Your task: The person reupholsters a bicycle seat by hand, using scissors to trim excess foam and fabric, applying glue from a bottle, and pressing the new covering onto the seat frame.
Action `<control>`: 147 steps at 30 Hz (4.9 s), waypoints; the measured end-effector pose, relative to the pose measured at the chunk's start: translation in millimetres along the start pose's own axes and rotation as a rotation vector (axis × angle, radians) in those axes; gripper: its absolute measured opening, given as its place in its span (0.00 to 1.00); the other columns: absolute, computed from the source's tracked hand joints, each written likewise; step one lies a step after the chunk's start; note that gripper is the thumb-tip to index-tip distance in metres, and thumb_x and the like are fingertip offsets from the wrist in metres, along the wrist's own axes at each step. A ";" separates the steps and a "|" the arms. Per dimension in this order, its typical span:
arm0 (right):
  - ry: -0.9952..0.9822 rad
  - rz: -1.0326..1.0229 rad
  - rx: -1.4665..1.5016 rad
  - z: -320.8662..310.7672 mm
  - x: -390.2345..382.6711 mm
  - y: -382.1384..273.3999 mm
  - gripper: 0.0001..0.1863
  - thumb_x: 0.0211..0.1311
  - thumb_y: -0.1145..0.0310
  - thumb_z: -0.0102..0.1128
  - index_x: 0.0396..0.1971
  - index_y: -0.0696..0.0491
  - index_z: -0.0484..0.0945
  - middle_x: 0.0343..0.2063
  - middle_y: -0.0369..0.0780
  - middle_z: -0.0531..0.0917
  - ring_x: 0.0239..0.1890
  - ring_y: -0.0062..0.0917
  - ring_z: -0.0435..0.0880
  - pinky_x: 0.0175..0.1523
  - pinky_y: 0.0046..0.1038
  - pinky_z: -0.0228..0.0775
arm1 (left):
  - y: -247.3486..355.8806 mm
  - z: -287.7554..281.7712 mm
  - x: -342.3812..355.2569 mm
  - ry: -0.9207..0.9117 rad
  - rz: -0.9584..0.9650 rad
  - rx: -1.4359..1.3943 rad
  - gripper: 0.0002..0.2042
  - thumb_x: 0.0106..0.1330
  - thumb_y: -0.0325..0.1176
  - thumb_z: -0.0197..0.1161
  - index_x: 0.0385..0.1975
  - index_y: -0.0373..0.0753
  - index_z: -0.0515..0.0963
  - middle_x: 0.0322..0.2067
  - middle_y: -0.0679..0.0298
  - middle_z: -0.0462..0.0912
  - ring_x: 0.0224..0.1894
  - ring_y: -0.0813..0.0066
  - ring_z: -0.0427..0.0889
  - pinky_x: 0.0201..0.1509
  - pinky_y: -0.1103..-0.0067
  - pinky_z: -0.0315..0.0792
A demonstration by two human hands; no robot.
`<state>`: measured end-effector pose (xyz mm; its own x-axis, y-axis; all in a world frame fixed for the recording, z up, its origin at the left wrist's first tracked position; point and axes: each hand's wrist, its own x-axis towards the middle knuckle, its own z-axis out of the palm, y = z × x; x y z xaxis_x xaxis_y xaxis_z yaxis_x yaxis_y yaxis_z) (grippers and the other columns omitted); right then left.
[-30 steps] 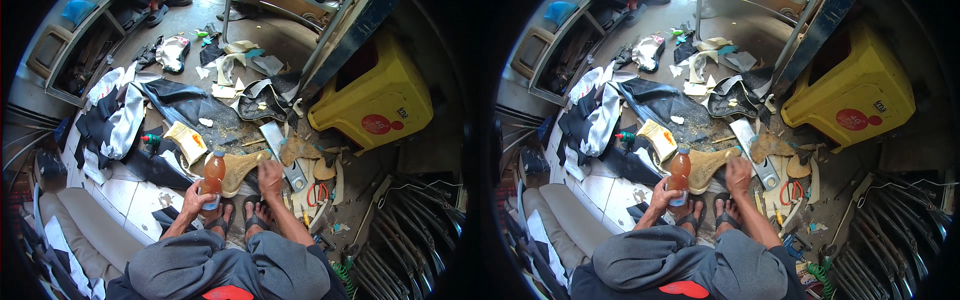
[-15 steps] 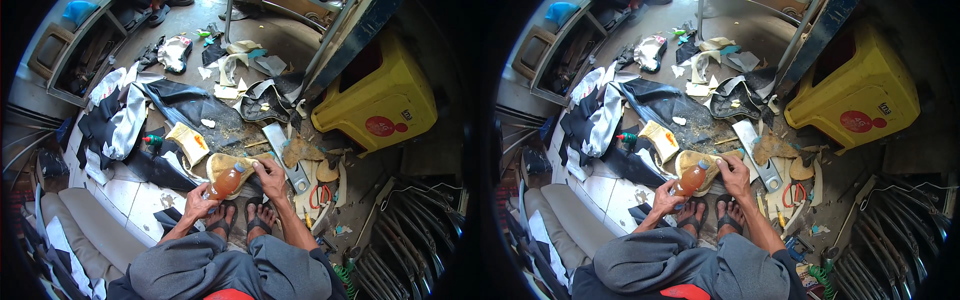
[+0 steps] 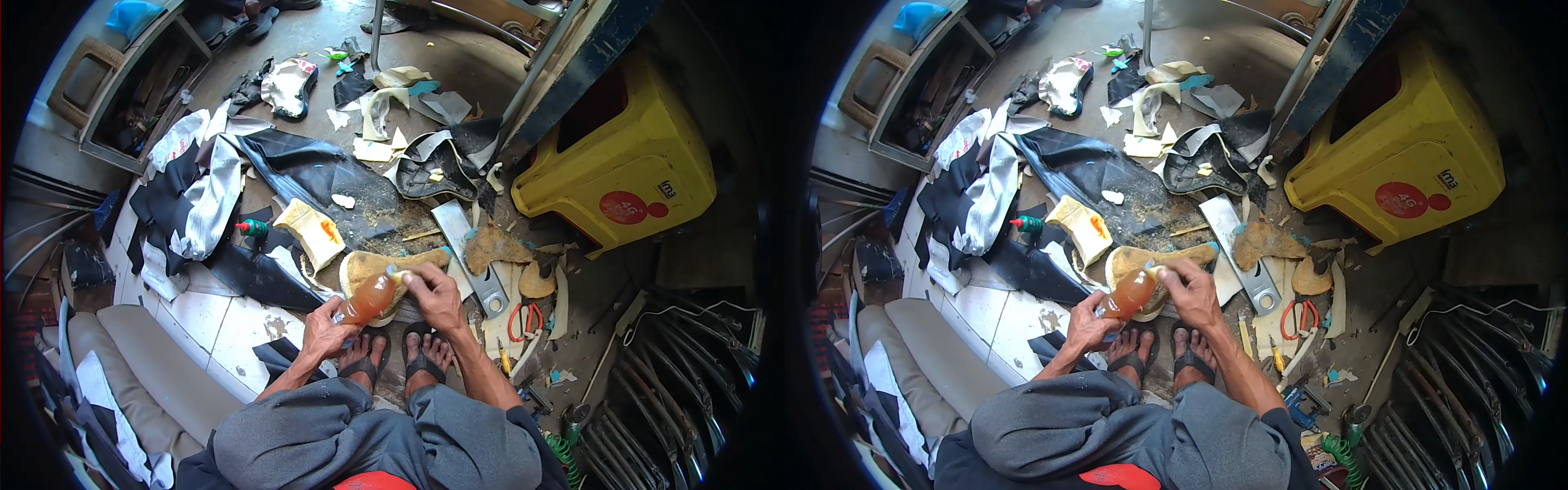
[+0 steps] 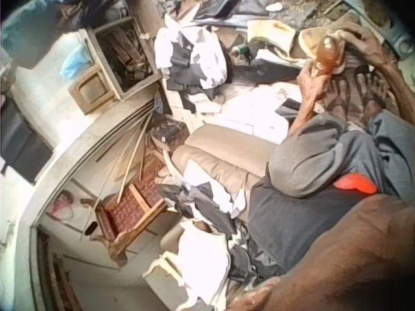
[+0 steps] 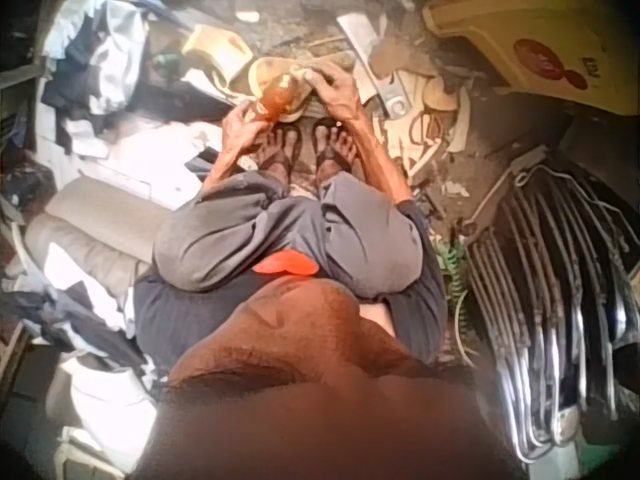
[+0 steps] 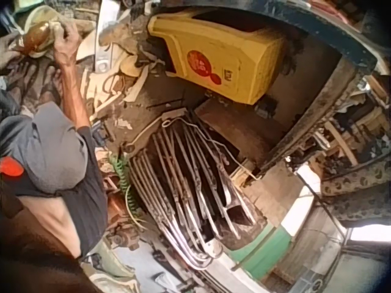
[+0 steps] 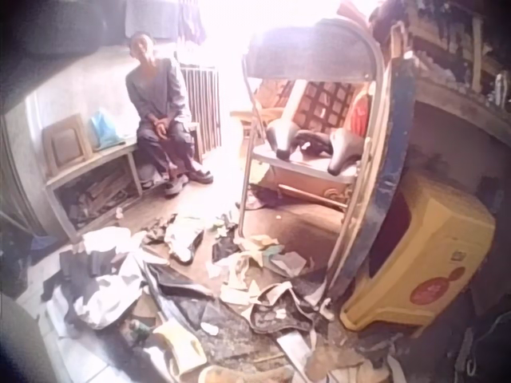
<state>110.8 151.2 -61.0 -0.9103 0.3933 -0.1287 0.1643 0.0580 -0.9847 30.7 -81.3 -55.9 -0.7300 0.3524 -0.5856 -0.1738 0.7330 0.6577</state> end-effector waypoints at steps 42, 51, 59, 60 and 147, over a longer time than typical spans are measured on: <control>0.272 -0.181 -0.398 24.7 -38.5 81.0 0.09 0.65 0.69 0.63 0.42 0.54 0.87 0.37 0.41 0.86 0.40 0.36 0.78 0.50 0.36 0.70 | -25.5 18.1 9.2 -0.029 -0.022 -0.443 0.18 0.48 0.32 0.75 0.40 0.36 0.80 0.34 0.62 0.85 0.36 0.75 0.81 0.44 0.75 0.75; -0.030 -0.271 -0.326 35.3 -62.3 76.8 0.10 0.62 0.70 0.67 0.42 0.54 0.87 0.36 0.42 0.86 0.41 0.35 0.81 0.50 0.34 0.72 | -22.6 17.0 10.7 -0.039 -0.019 -0.541 0.19 0.49 0.31 0.74 0.43 0.36 0.80 0.36 0.62 0.85 0.37 0.75 0.82 0.45 0.75 0.76; 0.213 -0.172 -0.407 27.6 -19.5 69.5 0.09 0.64 0.67 0.63 0.39 0.54 0.87 0.33 0.42 0.84 0.37 0.36 0.78 0.46 0.33 0.70 | -23.6 19.8 10.8 -0.063 -0.022 -0.586 0.20 0.51 0.29 0.74 0.45 0.35 0.79 0.37 0.62 0.85 0.37 0.76 0.82 0.45 0.76 0.76; 0.102 -0.171 -0.405 33.9 -29.5 75.9 0.09 0.64 0.67 0.64 0.38 0.54 0.87 0.32 0.42 0.83 0.37 0.36 0.78 0.46 0.34 0.70 | -22.2 21.1 10.6 -0.074 -0.017 -0.608 0.20 0.51 0.28 0.74 0.45 0.35 0.79 0.38 0.62 0.85 0.38 0.76 0.82 0.45 0.76 0.76; 0.663 0.265 -0.797 -84.1 11.5 120.9 0.41 0.55 0.66 0.71 0.68 0.60 0.62 0.53 0.53 0.71 0.56 0.51 0.72 0.61 0.44 0.66 | -29.1 -4.6 4.4 0.196 0.100 -0.510 0.19 0.48 0.30 0.73 0.42 0.35 0.82 0.38 0.63 0.86 0.39 0.75 0.82 0.48 0.75 0.75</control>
<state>152.2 239.9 -171.7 -0.4603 0.8878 -0.0011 0.7458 0.3860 -0.5430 29.6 -103.8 -75.4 -0.8604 0.2554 -0.4411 -0.3593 0.3099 0.8802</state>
